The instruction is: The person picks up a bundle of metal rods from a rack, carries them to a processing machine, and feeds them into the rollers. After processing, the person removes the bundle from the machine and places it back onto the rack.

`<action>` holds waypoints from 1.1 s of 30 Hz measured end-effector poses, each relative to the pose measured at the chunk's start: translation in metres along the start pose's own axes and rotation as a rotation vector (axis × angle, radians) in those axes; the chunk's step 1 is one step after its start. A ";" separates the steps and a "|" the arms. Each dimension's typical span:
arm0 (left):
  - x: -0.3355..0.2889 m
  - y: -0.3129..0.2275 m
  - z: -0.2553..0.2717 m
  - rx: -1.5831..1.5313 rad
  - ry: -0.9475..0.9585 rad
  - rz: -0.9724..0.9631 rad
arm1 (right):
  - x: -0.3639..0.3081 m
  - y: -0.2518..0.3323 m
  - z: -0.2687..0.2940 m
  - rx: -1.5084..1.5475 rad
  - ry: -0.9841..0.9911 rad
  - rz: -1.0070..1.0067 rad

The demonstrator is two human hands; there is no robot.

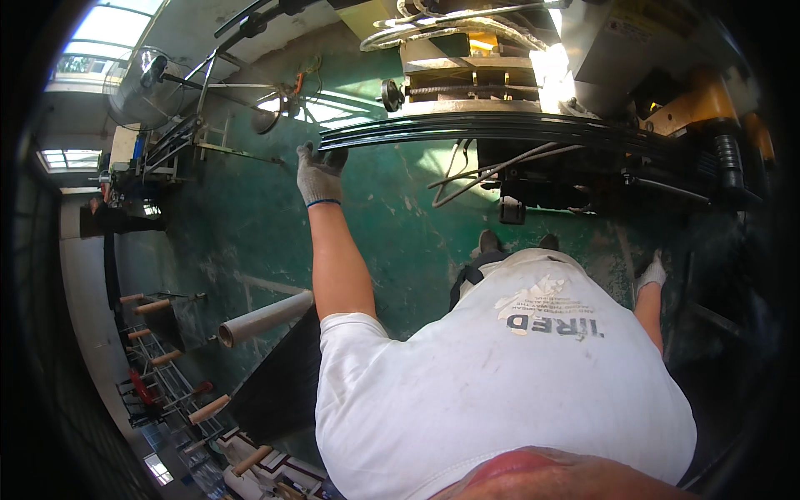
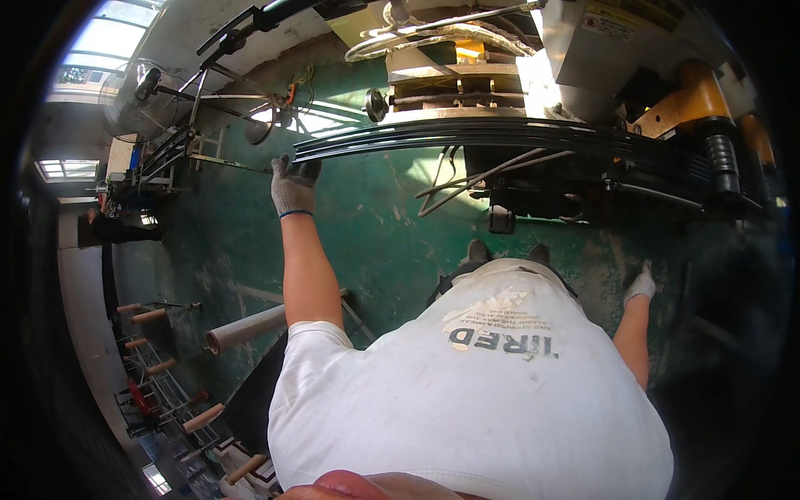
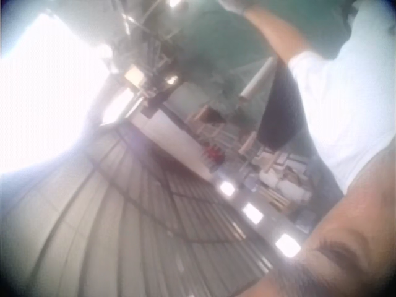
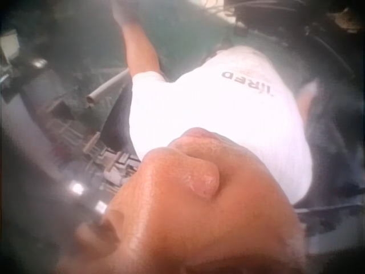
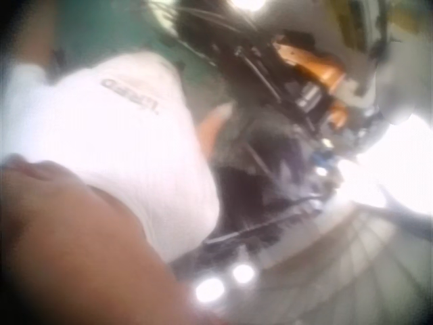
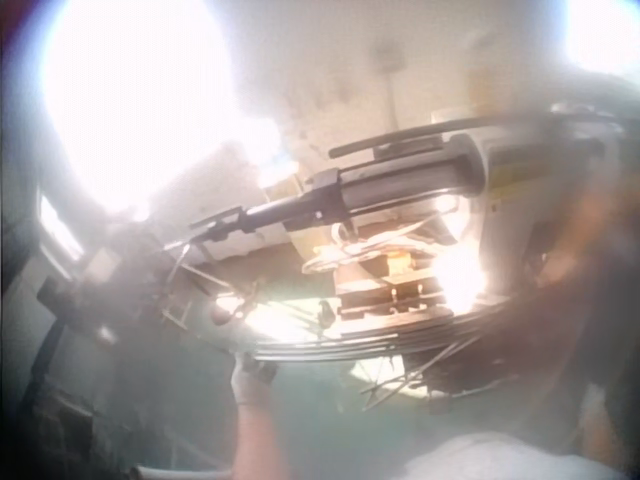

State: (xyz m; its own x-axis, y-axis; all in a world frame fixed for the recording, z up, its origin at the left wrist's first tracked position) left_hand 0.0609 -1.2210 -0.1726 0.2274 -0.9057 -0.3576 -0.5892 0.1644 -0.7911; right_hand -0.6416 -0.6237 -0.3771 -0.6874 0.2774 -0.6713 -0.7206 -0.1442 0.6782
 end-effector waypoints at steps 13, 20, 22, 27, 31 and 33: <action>0.005 0.024 0.003 0.022 0.316 0.062 | 0.001 -0.010 0.023 0.066 0.048 0.140; -0.021 0.017 -0.019 0.069 0.448 0.180 | -0.050 -0.005 0.027 -0.020 -0.003 0.071; -0.012 0.013 -0.015 0.414 0.451 -0.065 | -0.053 0.001 0.016 -0.031 0.039 0.058; -0.028 0.011 -0.023 -0.067 0.095 0.066 | -0.022 0.020 -0.008 -0.191 0.152 0.164; -0.041 0.042 -0.007 -0.154 0.045 0.072 | 0.023 0.043 -0.009 -0.349 0.146 0.284; -0.074 0.093 -0.022 -0.075 -0.135 0.153 | 0.061 0.051 0.000 -0.505 0.138 0.453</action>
State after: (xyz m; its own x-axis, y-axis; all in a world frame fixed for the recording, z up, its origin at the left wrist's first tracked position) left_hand -0.0277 -1.1473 -0.2091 0.2294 -0.8111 -0.5380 -0.6795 0.2622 -0.6852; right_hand -0.7203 -0.6143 -0.3840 -0.9119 -0.0331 -0.4090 -0.2907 -0.6512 0.7010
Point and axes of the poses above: each hand's wrist, its own x-axis towards the middle knuckle, its own z-axis out of the back of the hand, y = z × x, the point moved 5 cm from there along x, towards the middle knuckle, and after that the axes turned 9 degrees about -y, right-handed, at the moved point
